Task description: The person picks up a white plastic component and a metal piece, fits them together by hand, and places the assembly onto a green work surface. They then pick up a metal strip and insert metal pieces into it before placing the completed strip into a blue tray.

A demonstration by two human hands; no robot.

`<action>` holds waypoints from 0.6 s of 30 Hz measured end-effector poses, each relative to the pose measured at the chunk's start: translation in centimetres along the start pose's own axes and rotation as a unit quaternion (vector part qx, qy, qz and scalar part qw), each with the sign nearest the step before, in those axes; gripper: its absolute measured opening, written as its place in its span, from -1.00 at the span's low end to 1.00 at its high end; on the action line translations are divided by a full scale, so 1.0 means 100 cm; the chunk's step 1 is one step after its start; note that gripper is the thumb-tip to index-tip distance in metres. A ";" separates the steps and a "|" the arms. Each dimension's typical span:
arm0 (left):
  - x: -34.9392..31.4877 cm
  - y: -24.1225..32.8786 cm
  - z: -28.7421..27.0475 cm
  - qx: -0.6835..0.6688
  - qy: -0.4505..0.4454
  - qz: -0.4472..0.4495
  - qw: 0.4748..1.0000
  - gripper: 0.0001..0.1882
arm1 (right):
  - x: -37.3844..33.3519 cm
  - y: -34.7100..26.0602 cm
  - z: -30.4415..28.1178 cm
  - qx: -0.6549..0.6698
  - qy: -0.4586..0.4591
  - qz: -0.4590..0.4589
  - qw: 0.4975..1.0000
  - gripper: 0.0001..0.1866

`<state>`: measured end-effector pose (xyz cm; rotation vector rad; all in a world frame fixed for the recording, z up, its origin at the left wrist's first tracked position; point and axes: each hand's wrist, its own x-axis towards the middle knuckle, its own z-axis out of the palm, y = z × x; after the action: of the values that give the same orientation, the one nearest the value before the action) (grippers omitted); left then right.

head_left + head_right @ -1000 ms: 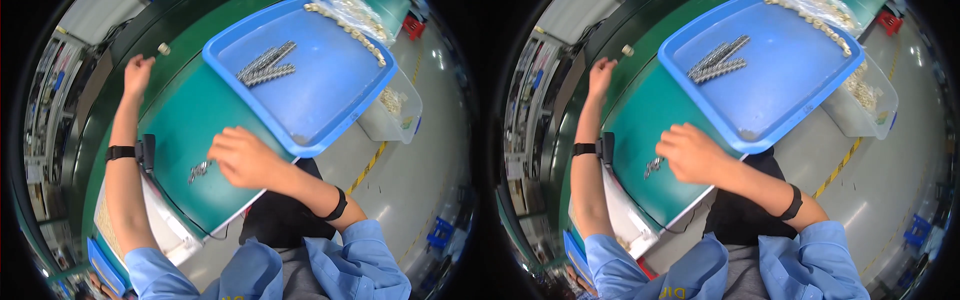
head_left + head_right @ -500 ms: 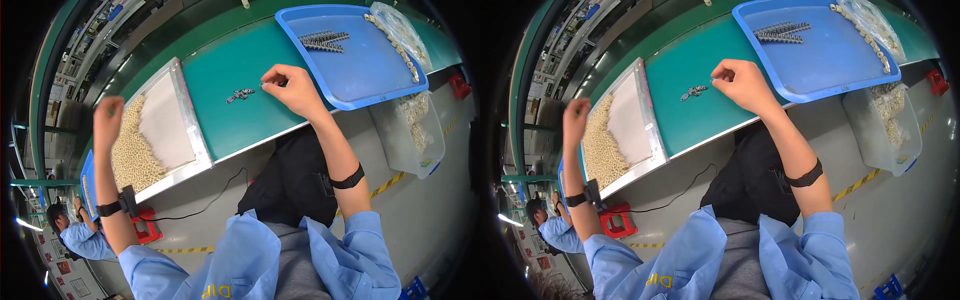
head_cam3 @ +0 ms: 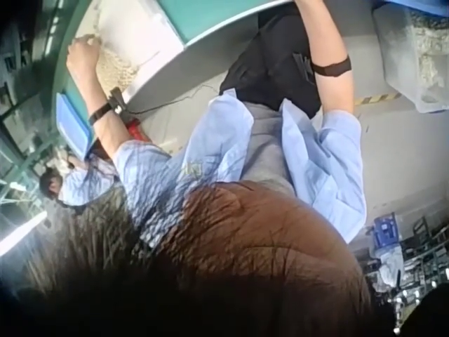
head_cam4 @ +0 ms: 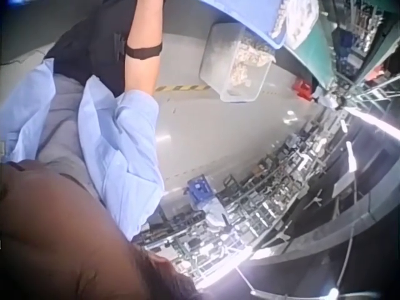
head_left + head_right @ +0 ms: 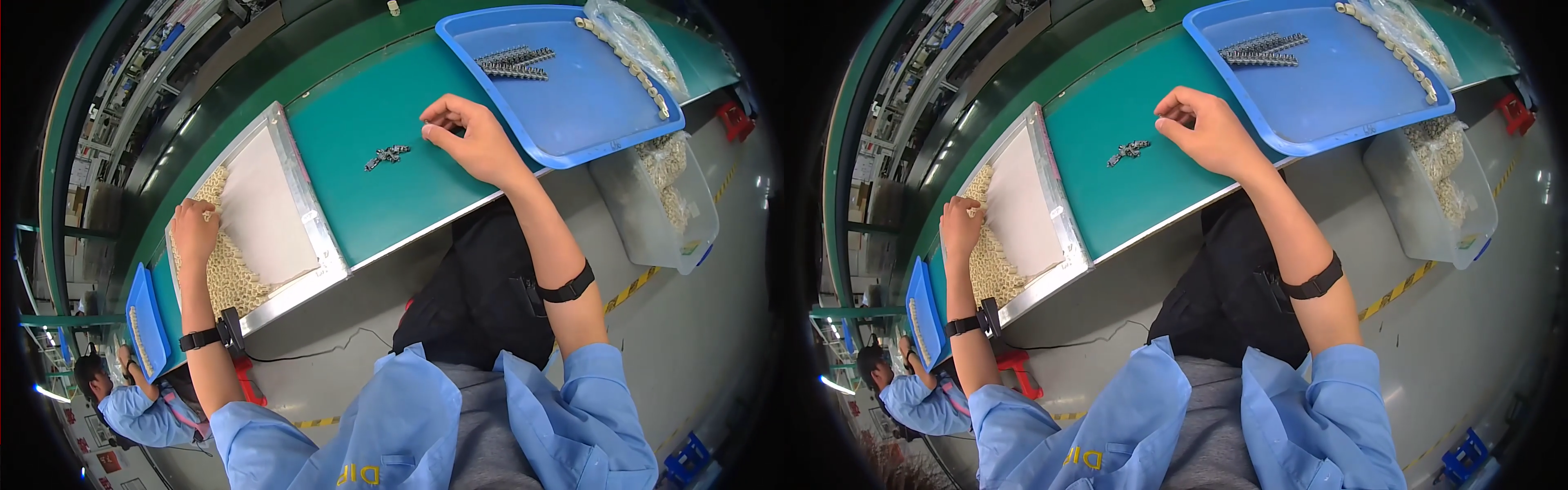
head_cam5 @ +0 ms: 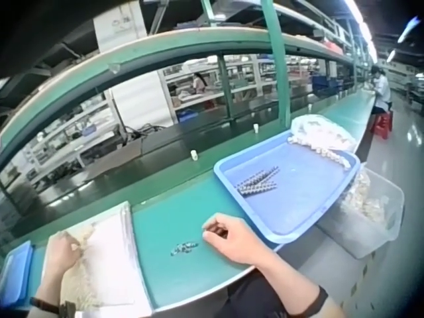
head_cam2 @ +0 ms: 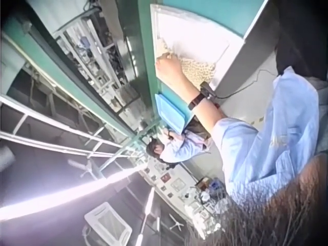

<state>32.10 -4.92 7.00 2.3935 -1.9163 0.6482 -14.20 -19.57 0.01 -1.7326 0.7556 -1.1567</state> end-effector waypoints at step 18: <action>-0.002 0.031 -0.022 -0.335 0.052 -0.053 0.939 -0.93 | -0.003 -0.017 -0.004 0.067 -0.062 0.059 0.994 -0.83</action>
<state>28.47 -4.95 8.18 1.9551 -1.5984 0.0766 -14.70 -18.71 1.50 -1.6102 0.6795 -0.9867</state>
